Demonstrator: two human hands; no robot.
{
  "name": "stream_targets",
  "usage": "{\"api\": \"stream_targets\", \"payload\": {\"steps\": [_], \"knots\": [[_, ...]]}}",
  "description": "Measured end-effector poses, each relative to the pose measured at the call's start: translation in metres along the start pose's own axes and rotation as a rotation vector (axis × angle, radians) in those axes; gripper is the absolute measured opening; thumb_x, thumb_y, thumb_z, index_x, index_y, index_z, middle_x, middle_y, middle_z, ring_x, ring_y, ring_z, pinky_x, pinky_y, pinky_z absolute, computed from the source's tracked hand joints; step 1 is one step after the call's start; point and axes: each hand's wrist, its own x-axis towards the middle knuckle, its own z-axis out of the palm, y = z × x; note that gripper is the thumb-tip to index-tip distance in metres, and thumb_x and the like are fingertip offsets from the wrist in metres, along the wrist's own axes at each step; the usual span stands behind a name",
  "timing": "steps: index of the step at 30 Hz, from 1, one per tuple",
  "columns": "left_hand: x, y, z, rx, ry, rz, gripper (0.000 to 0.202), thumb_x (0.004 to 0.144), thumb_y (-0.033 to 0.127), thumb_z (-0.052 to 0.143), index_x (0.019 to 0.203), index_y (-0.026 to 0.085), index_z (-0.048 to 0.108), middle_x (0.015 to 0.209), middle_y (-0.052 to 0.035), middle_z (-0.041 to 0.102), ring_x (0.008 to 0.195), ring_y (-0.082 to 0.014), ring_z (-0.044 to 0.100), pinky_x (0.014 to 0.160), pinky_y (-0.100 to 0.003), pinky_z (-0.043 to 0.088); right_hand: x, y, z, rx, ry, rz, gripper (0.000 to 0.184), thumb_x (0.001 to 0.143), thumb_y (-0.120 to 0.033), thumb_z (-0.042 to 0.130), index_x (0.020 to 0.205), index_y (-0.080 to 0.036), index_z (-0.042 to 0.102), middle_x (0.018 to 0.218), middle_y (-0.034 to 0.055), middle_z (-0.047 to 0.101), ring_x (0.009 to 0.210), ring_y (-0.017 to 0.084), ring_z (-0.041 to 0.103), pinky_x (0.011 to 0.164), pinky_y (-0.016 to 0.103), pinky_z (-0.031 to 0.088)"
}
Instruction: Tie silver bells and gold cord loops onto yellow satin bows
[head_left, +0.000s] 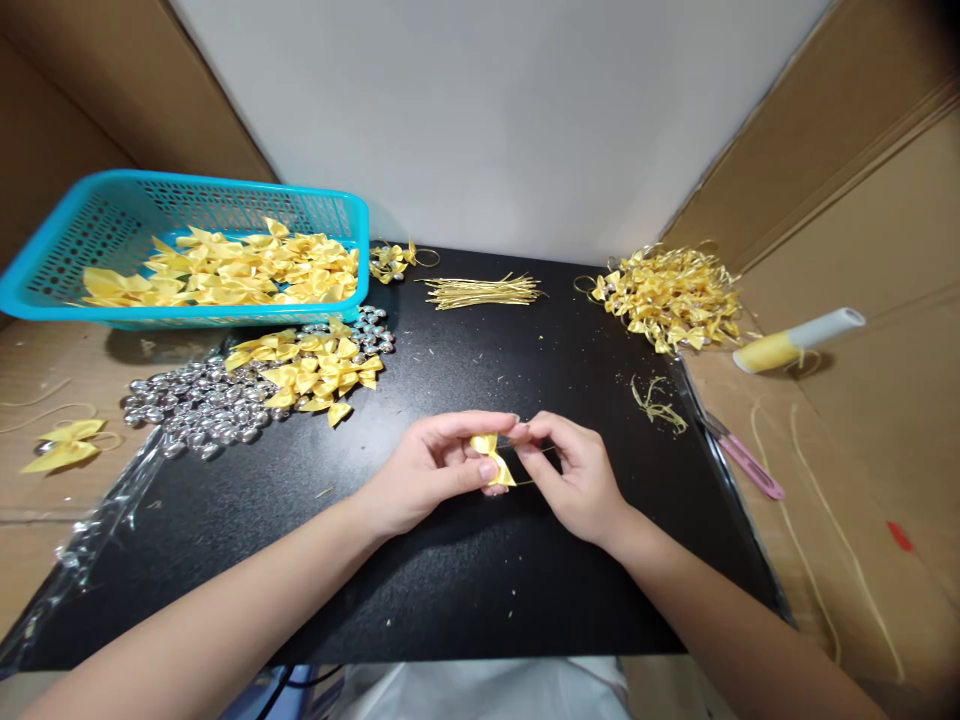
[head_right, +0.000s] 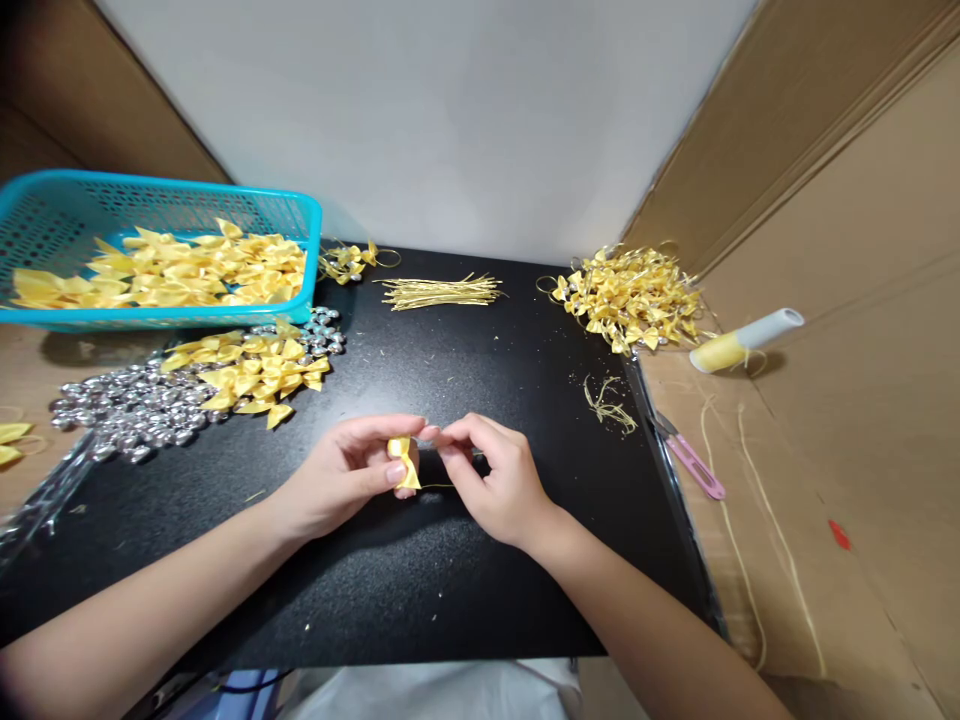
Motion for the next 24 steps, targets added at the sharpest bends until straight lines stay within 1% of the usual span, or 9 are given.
{"api": "stream_targets", "payload": {"steps": [4,7,11,14,22,24], "knots": [[0.0000,0.0003,0.0004,-0.006,0.007,-0.005,0.033,0.074,0.013,0.079,0.104,0.028,0.076,0.092,-0.0032,0.078,0.061,-0.0069,0.066,0.061,-0.017,0.056,0.0000,-0.0006,-0.0005,-0.009,0.003,-0.015,0.010,0.090,-0.013,0.054,0.084,-0.020,0.057,0.070,-0.0028,0.056,0.064,0.010,0.053,0.061,0.023,0.043],[0.0004,0.0010,0.0012,-0.005,0.022,-0.014,0.032,0.073,0.015,0.081,0.103,0.027,0.077,0.089,-0.0037,0.077,0.061,-0.0078,0.066,0.059,-0.017,0.056,0.0000,-0.0008,-0.0007,-0.018,0.000,-0.013,0.009,0.090,-0.014,0.054,0.084,-0.021,0.057,0.069,-0.0026,0.056,0.064,0.011,0.053,0.061,0.023,0.043],[0.0007,0.0017,0.0025,-0.013,0.024,-0.017,0.032,0.073,0.016,0.081,0.102,0.028,0.077,0.089,-0.0033,0.077,0.061,-0.0082,0.065,0.059,-0.018,0.056,0.0001,-0.0011,-0.0009,-0.027,-0.008,-0.008,0.010,0.090,-0.015,0.053,0.083,-0.021,0.057,0.070,-0.0020,0.056,0.064,0.011,0.054,0.061,0.024,0.044],[0.0003,0.0017,0.0027,-0.012,0.039,-0.029,0.033,0.071,0.017,0.082,0.102,0.026,0.077,0.088,-0.0038,0.077,0.060,-0.0084,0.064,0.058,-0.019,0.055,0.0002,-0.0010,-0.0008,-0.023,-0.006,-0.011,0.010,0.091,-0.016,0.053,0.084,-0.021,0.058,0.069,-0.0020,0.056,0.064,0.011,0.053,0.061,0.024,0.043],[-0.0012,-0.0002,-0.0002,0.002,0.032,-0.053,0.036,0.072,0.018,0.082,0.106,0.025,0.075,0.092,-0.0045,0.077,0.059,-0.0086,0.064,0.062,-0.022,0.055,-0.0006,-0.0009,-0.0006,-0.017,-0.007,-0.023,0.010,0.091,-0.015,0.053,0.086,-0.021,0.058,0.070,-0.0016,0.057,0.065,0.012,0.054,0.062,0.025,0.044],[-0.0010,0.0001,0.0006,-0.010,0.027,-0.061,0.035,0.072,0.018,0.082,0.105,0.026,0.076,0.088,-0.0030,0.077,0.058,-0.0079,0.064,0.061,-0.021,0.055,-0.0009,-0.0011,-0.0004,-0.013,-0.008,-0.027,0.010,0.091,-0.015,0.052,0.087,-0.021,0.058,0.072,-0.0012,0.058,0.065,0.012,0.055,0.062,0.025,0.044]]}}
